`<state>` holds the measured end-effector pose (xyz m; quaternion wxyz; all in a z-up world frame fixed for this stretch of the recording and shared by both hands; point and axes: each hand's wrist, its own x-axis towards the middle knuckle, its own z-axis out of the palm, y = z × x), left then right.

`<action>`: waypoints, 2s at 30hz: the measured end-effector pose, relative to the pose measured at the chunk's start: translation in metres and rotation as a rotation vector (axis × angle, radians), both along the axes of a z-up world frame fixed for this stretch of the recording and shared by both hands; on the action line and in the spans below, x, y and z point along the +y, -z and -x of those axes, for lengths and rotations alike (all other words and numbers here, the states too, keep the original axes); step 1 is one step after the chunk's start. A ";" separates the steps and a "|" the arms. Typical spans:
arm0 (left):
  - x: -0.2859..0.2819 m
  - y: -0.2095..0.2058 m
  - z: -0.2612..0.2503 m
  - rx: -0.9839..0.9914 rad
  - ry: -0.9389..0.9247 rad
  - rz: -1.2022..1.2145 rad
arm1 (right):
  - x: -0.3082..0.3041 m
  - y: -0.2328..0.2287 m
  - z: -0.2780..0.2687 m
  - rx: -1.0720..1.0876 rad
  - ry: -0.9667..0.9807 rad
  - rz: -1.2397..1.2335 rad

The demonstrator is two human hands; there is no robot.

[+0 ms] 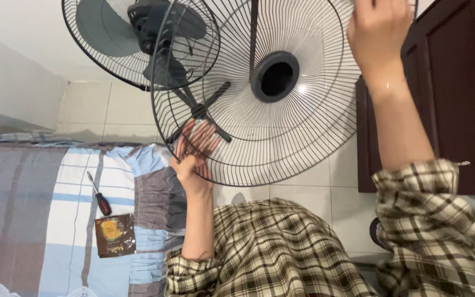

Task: The person cleans a fan by removing the front and back grilles, wiping them with a cloth, and then reassembling the fan by securing the grilles back onto the motor housing using a screwdriver.

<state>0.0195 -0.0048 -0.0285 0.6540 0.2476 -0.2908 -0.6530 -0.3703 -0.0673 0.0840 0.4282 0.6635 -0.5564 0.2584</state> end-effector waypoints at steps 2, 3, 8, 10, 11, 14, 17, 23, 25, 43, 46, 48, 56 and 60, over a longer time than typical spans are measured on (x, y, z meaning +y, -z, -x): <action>-0.005 -0.006 -0.004 -0.010 -0.005 0.040 | 0.026 0.033 0.002 -0.042 0.039 -0.024; -0.006 -0.009 -0.004 -0.030 -0.021 0.018 | 0.034 0.051 -0.005 -0.164 0.068 -0.125; -0.013 -0.010 0.001 0.006 -0.097 -0.002 | 0.067 0.143 -0.108 -0.566 -0.112 -0.355; -0.016 -0.008 0.002 0.013 -0.112 -0.020 | 0.077 0.156 -0.177 -0.717 -0.213 -0.382; -0.017 -0.006 0.002 0.017 -0.117 -0.030 | 0.085 0.155 -0.209 -0.742 -0.261 -0.452; -0.016 -0.002 -0.001 0.004 -0.137 -0.031 | 0.106 0.131 -0.255 -0.467 -0.500 -0.471; -0.010 -0.003 -0.009 0.014 -0.148 -0.036 | 0.105 0.117 -0.238 -0.405 -0.576 -0.556; -0.002 -0.006 -0.022 0.022 -0.168 -0.048 | 0.076 0.112 -0.111 -0.345 -0.252 -0.522; -0.001 -0.005 -0.019 0.074 -0.169 -0.041 | 0.068 0.112 -0.095 -0.387 -0.077 -0.551; 0.015 0.022 -0.008 0.071 -0.259 -0.165 | 0.082 0.129 -0.156 -0.503 -0.392 -0.814; 0.025 0.019 -0.009 0.039 -0.274 -0.143 | 0.082 0.123 -0.103 -0.632 -0.188 -0.739; 0.028 0.019 -0.003 0.045 -0.277 -0.144 | 0.078 0.121 -0.103 -0.704 -0.152 -0.707; 0.053 0.044 0.018 0.046 -0.294 -0.135 | 0.109 0.115 -0.240 -0.751 -0.738 -0.644; 0.073 0.053 0.018 -0.038 -0.295 -0.107 | 0.113 0.096 -0.241 -0.673 -0.836 -0.570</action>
